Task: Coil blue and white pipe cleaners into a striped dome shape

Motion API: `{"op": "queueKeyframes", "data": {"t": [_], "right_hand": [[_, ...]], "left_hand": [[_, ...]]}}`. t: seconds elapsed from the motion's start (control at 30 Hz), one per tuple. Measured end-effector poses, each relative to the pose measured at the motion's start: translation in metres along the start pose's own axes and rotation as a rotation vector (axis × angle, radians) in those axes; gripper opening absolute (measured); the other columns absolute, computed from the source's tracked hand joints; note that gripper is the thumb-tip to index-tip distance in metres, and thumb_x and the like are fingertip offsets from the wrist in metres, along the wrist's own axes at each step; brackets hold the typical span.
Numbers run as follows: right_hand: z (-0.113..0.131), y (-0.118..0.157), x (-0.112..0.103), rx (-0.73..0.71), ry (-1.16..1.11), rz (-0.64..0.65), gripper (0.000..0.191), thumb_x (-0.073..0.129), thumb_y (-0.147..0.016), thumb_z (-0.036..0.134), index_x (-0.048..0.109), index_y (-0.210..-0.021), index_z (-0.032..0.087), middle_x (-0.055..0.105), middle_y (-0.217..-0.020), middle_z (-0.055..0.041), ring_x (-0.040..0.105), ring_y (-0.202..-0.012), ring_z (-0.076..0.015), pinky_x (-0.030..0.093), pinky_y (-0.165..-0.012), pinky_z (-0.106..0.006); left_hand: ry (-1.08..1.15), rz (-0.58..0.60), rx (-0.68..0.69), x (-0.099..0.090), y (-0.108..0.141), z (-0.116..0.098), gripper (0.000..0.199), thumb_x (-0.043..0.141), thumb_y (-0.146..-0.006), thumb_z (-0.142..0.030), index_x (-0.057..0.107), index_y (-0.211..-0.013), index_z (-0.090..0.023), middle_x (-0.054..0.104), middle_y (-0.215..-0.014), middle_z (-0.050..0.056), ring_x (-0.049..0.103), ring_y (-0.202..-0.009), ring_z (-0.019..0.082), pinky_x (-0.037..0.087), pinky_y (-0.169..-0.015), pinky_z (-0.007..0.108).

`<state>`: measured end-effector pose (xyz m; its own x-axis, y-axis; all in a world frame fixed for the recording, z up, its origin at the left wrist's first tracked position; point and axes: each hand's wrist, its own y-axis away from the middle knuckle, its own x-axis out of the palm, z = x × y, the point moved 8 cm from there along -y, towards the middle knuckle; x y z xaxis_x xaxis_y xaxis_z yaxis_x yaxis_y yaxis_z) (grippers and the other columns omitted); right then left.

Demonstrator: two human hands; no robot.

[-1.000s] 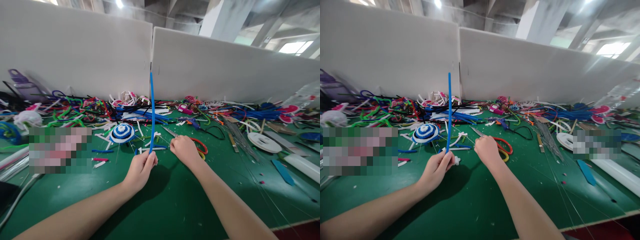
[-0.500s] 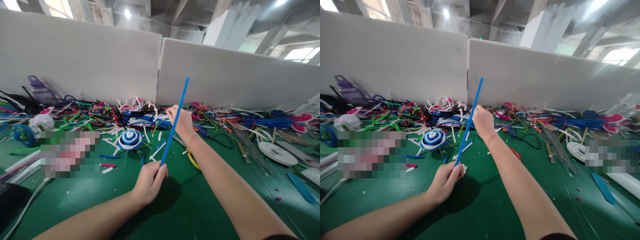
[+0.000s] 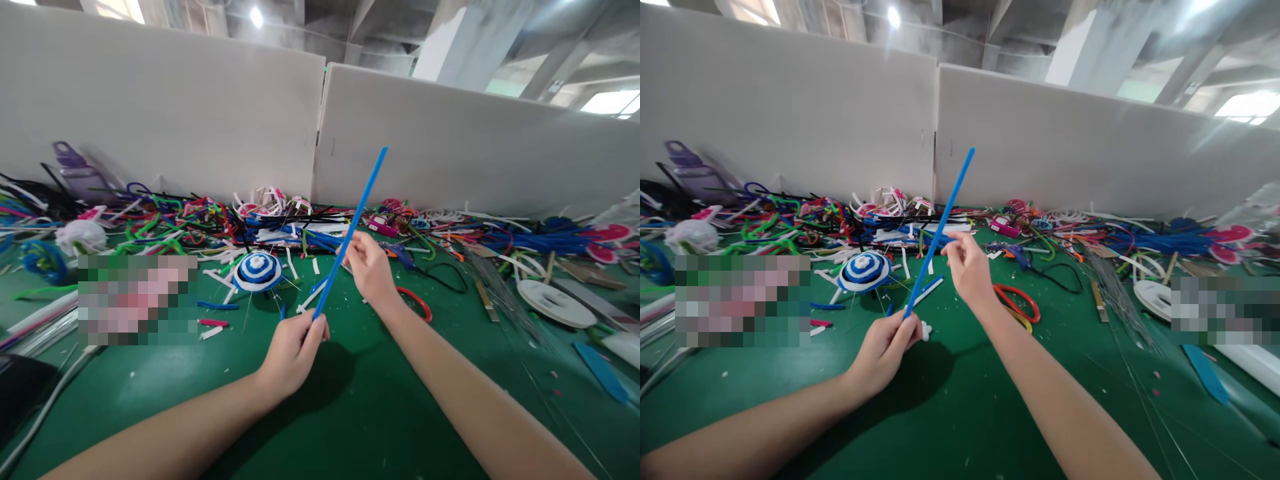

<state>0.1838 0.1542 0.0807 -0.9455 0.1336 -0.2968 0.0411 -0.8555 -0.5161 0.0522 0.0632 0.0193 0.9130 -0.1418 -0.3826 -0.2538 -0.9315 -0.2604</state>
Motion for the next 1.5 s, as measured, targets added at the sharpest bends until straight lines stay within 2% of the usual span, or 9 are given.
{"op": "queueKeyframes", "data": {"t": [0.17,0.4,0.63,0.83,0.9,1.07,1.17,1.33,1.5], "right_hand": [[0.001,0.065,-0.003,0.08,-0.373,-0.051,0.028,0.035,-0.093,0.034,0.058,-0.095,0.019,0.055,-0.066,0.0008,0.043,-0.054,-0.0102,0.036,-0.052,-0.026],[-0.01,0.071,0.003,0.273,-0.73,-0.047,0.025,0.05,-0.086,0.04,0.062,-0.089,0.019,0.058,-0.073,-0.0008,0.05,-0.057,-0.01,0.036,-0.045,-0.022],[-0.044,0.063,-0.027,0.362,-0.615,-0.262,0.02,0.052,-0.085,0.036,0.06,-0.087,0.018,0.055,-0.057,0.0031,0.043,-0.043,-0.0068,0.033,-0.04,-0.02],[-0.027,0.065,-0.039,0.146,-0.377,-0.282,0.021,0.047,-0.089,0.035,0.061,-0.088,0.019,0.048,-0.058,0.0042,0.043,-0.049,-0.0073,0.032,-0.044,-0.021],[-0.02,0.069,-0.042,0.102,-0.275,-0.298,0.028,0.044,-0.091,0.037,0.062,-0.082,0.018,0.042,-0.056,0.0046,0.039,-0.048,-0.0071,0.031,-0.045,-0.022],[-0.005,0.075,-0.033,0.063,-0.173,-0.178,0.028,0.043,-0.092,0.036,0.062,-0.08,0.02,0.04,-0.049,0.0059,0.039,-0.041,-0.0078,0.032,-0.041,-0.022],[0.011,0.076,-0.02,-0.071,-0.101,-0.039,0.018,0.047,-0.091,0.027,0.064,-0.088,0.022,0.06,-0.065,0.0005,0.057,-0.057,-0.012,0.047,-0.055,-0.026],[0.03,0.081,0.001,-0.348,0.005,0.164,0.036,0.045,-0.086,0.013,0.058,-0.116,0.027,0.065,-0.109,-0.0053,0.058,-0.101,-0.0202,0.046,-0.089,-0.04],[0.034,0.087,0.015,-0.329,-0.129,0.397,0.045,0.034,-0.088,0.012,0.051,-0.128,0.026,0.061,-0.12,-0.0047,0.053,-0.112,-0.0204,0.042,-0.096,-0.043]], "left_hand": [[-0.147,0.032,-0.014,0.005,-0.001,0.0,0.037,0.031,-0.092,-0.036,0.051,-0.067,-0.019,0.047,-0.055,-0.003,0.045,-0.05,0.011,0.033,-0.053,0.024],[-0.551,0.104,0.097,0.016,0.001,-0.01,0.034,0.036,-0.09,-0.032,0.056,-0.065,-0.019,0.055,-0.054,0.0,0.053,-0.052,0.015,0.034,-0.052,0.025],[-0.387,0.04,0.162,0.013,0.0,-0.012,0.034,0.038,-0.091,-0.027,0.05,-0.123,-0.023,0.066,-0.074,0.0,0.057,-0.063,0.015,0.043,-0.06,0.026],[-0.174,0.541,0.438,0.046,0.018,-0.039,0.031,0.045,-0.087,-0.026,0.06,-0.114,-0.021,0.068,-0.089,0.005,0.061,-0.076,0.016,0.045,-0.071,0.028],[-0.126,0.601,0.448,0.049,0.022,-0.043,0.032,0.045,-0.087,-0.027,0.06,-0.114,-0.019,0.069,-0.091,0.007,0.061,-0.08,0.018,0.044,-0.074,0.029],[-0.056,0.312,0.102,0.029,0.004,-0.018,0.039,0.033,-0.093,-0.031,0.063,-0.112,-0.017,0.07,-0.082,0.005,0.061,-0.075,0.016,0.046,-0.073,0.028],[0.05,0.186,-0.08,0.019,-0.002,-0.002,0.046,0.029,-0.093,-0.038,0.056,-0.123,-0.016,0.069,-0.079,0.005,0.058,-0.063,0.014,0.046,-0.059,0.026],[0.272,-0.018,-0.108,0.004,-0.004,0.006,0.048,0.033,-0.092,-0.042,0.047,-0.132,-0.018,0.063,-0.116,0.01,0.062,-0.082,0.017,0.051,-0.069,0.03],[0.328,-0.277,-0.069,-0.016,0.001,0.018,0.047,0.035,-0.092,-0.042,0.047,-0.132,-0.019,0.047,-0.138,0.008,0.048,-0.12,0.024,0.05,-0.084,0.035]]}}
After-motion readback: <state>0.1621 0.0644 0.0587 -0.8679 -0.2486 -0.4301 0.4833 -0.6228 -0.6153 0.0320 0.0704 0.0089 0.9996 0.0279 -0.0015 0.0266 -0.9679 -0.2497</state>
